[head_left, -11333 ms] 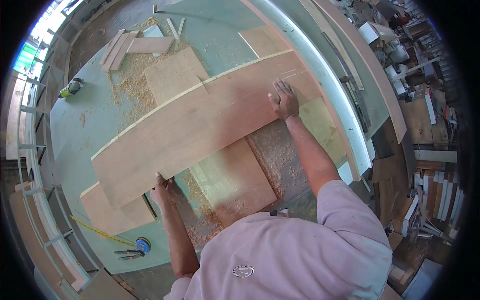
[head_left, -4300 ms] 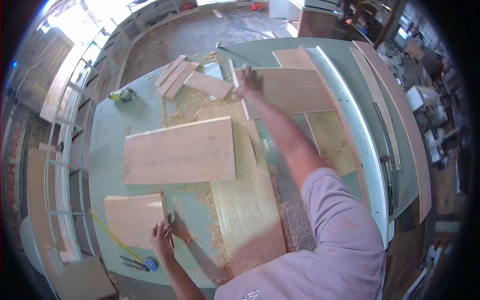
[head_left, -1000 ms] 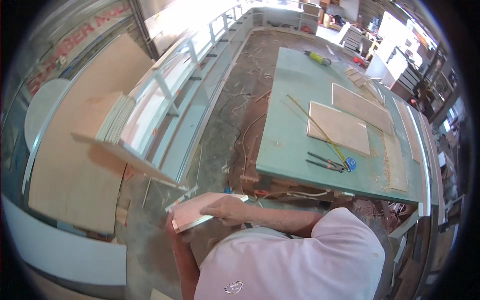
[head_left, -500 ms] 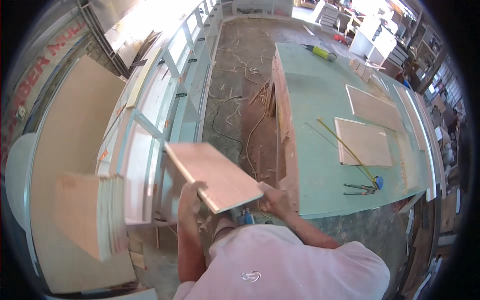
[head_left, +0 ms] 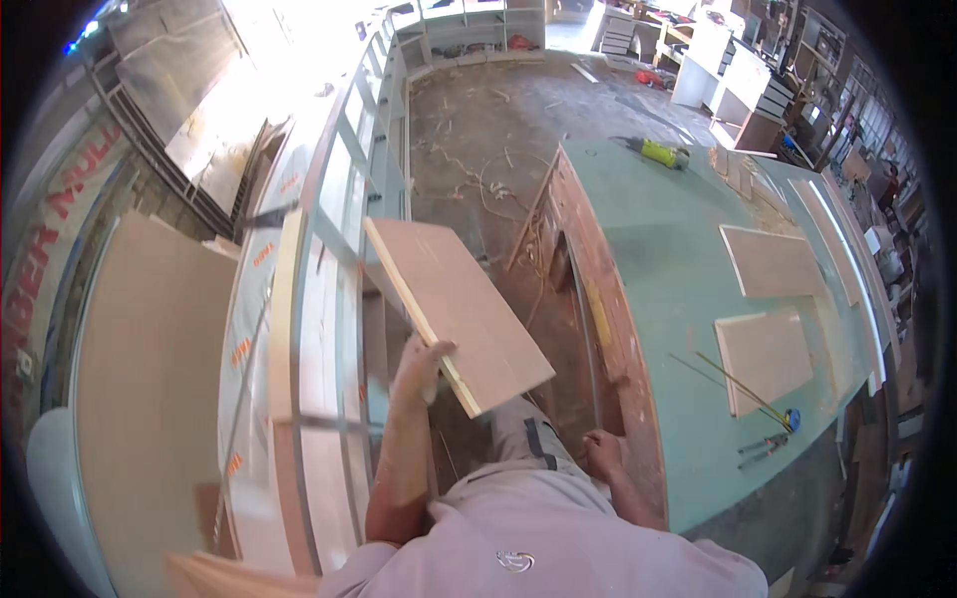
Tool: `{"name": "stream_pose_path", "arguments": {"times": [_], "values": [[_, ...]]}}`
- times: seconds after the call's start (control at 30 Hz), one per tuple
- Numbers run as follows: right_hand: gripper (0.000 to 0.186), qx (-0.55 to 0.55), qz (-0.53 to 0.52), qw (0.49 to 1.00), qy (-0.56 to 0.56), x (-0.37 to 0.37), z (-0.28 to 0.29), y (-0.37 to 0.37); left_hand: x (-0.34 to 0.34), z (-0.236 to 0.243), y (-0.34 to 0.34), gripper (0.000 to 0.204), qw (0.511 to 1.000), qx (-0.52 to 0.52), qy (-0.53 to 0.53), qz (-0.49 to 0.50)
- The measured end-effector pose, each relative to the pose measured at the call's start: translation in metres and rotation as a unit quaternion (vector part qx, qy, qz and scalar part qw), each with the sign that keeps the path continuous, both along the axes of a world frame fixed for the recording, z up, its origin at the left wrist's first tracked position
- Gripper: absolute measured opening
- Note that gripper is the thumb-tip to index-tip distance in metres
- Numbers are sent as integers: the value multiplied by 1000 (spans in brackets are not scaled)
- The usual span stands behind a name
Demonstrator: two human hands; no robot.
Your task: The person measures, marks, and fits wooden boards together using a measuring tape, pencil, and hammer on a workbench and within a wooden frame structure.
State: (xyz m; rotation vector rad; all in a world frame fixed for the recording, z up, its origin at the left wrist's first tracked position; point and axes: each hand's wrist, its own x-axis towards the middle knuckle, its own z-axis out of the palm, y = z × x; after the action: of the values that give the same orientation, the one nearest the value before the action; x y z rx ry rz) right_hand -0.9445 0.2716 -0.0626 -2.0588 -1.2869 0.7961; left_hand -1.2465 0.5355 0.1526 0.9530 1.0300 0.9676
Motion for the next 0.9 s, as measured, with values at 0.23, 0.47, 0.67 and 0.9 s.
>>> {"name": "stream_pose_path", "arguments": {"times": [0.23, 0.47, 0.67, 0.9], "values": [[23, -33, -122, 945, 302, 35, -8, 235, 29, -17, 188, 43, 994, -66, -1, -84], [24, 138, 27, 989, 35, 112, 64, 559, 54, 12, 383, 50, 994, 66, 30, -82], [26, 175, 93, 972, 122, 139, 130, 790, 75, 22, 533, 42, 964, 105, 242, 11], [24, 136, 75, 961, 227, 201, 113, 989, 120, 13, 724, 40, 914, 119, 387, -25]]}}
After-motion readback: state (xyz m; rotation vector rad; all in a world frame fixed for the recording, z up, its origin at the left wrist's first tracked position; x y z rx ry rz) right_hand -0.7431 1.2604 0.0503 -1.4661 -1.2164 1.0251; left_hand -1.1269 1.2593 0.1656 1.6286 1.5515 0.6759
